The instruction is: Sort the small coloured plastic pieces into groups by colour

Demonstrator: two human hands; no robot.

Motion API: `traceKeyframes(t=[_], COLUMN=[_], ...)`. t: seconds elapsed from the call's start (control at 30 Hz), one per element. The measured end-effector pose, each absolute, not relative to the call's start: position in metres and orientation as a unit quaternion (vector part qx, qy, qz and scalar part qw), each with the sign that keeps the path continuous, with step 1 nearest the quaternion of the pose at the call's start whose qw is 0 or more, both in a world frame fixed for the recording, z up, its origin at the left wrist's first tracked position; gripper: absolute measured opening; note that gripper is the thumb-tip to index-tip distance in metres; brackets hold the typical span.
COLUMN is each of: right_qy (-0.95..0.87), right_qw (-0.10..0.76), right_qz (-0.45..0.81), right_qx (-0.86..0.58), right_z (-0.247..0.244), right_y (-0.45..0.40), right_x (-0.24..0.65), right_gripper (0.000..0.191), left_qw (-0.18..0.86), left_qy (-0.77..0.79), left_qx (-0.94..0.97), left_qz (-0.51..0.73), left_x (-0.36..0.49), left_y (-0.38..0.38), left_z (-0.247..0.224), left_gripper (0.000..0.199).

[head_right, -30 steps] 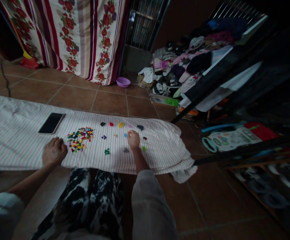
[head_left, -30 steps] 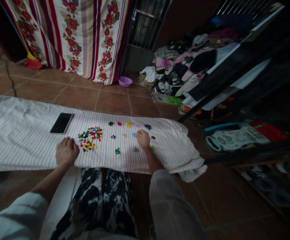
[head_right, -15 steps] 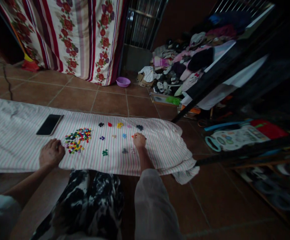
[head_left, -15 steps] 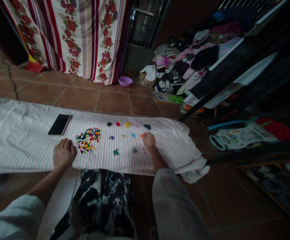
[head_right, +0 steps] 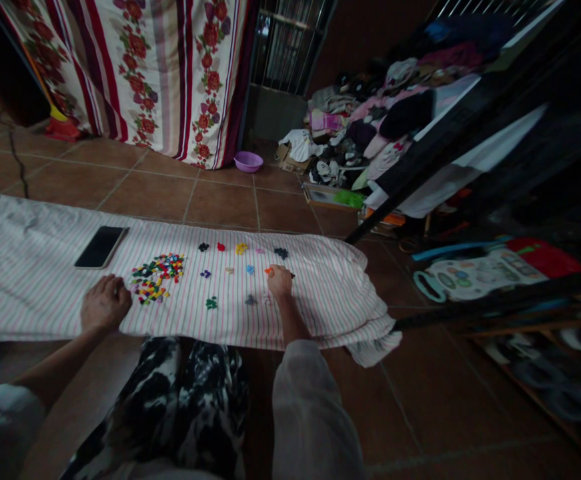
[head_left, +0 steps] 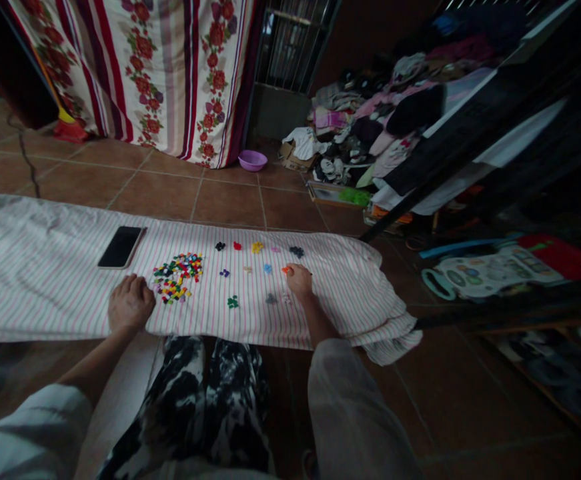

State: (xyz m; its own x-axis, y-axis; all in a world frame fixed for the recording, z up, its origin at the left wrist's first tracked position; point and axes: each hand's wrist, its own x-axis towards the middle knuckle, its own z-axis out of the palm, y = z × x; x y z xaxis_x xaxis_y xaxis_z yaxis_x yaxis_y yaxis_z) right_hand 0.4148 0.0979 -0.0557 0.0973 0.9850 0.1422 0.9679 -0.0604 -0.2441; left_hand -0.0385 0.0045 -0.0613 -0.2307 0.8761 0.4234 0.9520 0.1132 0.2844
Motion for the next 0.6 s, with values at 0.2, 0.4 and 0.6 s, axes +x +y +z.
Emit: traceKeyframes(t=[0.2, 0.4, 0.6], right_qy=[-0.666, -0.675, -0.687], right_qw=[0.142, 0.180, 0.232], right_qz=[0.006, -0.024, -0.036], right_qx=[-0.732, -0.715, -0.687], right_z=[-0.055, -0.060, -0.063], right_y=[0.097, 0.098, 0.100], right_x=[0.412, 0.411, 0.399], right_gripper=[0.034, 0.031, 0.030], left_qw=[0.069, 0.059, 0.053], left_qy=[-0.740, -0.744, -0.750], left_qx=[-0.613, -0.605, -0.604], left_qz=[-0.267, -0.277, -0.264], left_x=[-0.039, -0.039, -0.037], left_y=[0.005, 0.006, 0.005], left_z=[-0.065, -0.067, -0.064], left_gripper=[0.037, 0.036, 0.037])
